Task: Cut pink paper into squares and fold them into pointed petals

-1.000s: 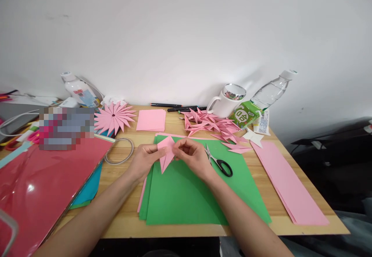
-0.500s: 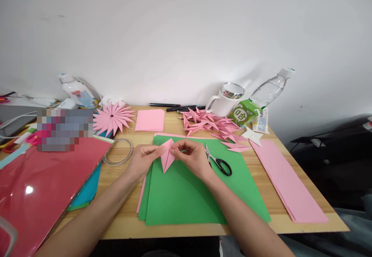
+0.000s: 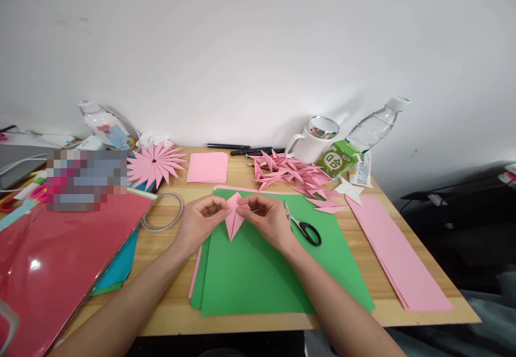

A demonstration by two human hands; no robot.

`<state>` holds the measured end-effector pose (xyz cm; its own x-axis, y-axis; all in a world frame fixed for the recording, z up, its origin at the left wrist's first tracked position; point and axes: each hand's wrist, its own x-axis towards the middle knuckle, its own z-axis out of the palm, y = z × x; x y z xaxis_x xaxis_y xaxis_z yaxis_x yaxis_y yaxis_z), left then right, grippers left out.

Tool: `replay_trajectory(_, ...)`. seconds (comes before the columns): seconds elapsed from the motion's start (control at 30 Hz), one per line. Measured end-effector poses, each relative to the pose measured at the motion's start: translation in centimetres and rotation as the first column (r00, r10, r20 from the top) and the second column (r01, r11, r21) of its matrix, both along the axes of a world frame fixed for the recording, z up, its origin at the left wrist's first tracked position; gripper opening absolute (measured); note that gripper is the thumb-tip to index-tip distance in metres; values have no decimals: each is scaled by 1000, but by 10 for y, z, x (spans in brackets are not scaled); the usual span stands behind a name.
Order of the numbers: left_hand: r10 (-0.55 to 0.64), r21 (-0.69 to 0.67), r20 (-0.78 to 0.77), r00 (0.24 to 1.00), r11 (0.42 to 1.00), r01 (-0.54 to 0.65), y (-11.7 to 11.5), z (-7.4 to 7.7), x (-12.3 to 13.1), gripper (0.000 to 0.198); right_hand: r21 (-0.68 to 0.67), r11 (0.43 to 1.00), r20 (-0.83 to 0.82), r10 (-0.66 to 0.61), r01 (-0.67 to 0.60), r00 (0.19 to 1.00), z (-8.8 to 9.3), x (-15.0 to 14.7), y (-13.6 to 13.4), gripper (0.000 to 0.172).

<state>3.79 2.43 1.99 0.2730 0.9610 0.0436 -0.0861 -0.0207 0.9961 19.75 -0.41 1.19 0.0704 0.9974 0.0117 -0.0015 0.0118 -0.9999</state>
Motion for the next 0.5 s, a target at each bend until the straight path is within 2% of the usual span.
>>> replay_trajectory(0.2, 94, -4, -28, 995, 996, -94, -1, -2, 1, 15, 68, 996, -23, -50, 52, 998, -4, -3, -2, 23)
replay_trajectory(0.4, 115, 77, -44, 992, 991, -112, -3, -2, 1, 17, 244, 962, 127, -160, 126, 979, -4, -5, -4, 9)
replay_trajectory(0.5, 115, 102, -41, 992, 989, -111, -4, -1, 1, 18, 307, 945, 198, -177, 111, 964, -2, -5, -5, 7)
